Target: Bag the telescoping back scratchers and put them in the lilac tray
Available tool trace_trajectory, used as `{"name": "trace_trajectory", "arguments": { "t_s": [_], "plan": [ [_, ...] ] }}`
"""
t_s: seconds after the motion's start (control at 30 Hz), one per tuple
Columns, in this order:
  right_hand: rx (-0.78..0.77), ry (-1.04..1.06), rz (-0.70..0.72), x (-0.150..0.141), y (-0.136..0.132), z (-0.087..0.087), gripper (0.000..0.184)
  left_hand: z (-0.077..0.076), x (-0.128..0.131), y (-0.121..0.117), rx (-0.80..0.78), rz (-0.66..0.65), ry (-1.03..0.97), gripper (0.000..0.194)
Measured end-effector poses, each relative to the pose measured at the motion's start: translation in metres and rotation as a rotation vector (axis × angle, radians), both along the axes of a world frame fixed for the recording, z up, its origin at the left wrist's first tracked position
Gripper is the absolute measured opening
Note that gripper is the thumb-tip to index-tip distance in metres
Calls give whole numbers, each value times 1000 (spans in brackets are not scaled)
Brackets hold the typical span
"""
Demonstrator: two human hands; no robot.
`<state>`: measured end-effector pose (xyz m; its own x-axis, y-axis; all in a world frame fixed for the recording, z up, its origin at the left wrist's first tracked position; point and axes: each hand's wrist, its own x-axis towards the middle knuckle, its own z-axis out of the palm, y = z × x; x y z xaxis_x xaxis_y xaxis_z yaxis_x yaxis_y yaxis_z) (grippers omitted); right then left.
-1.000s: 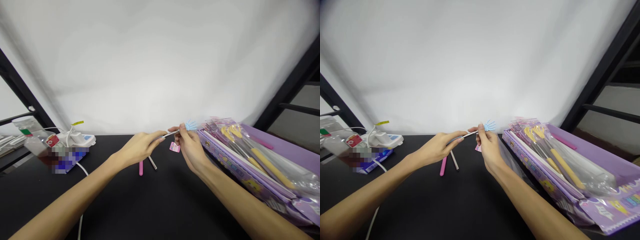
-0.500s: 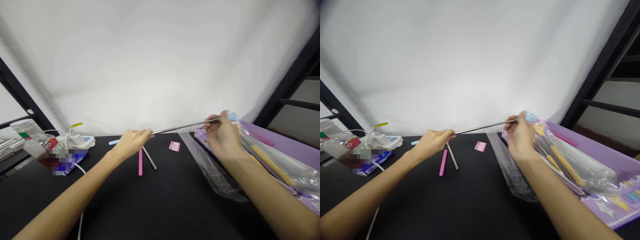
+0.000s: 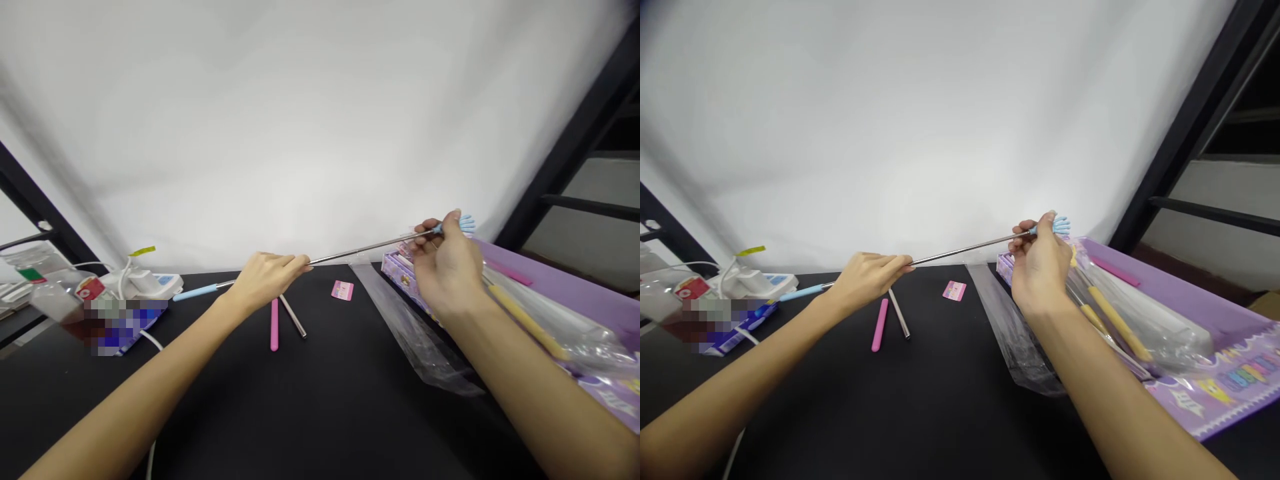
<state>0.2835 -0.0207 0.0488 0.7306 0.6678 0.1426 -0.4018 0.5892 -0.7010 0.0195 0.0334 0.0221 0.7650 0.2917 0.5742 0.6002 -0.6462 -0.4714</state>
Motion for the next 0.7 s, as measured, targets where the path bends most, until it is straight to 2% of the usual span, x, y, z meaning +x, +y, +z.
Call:
{"name": "trace_trajectory", "arguments": {
  "t_s": [0.13,0.27,0.5,0.7],
  "plan": [
    [-12,39,-31,5,1,5,39,-5,-7,3,56,-35,-22,31],
    [-2,129,-124,15,0,12,38,-11,-19,3,57,-16,-28,33],
    [-45,232,-212,33,-5,24,40,-18,-40,9,-82,39,-70,32],
    [-46,193,-246,41,-5,22,50,-23,-43,14,-134,141,-59,30]
  ]
}}
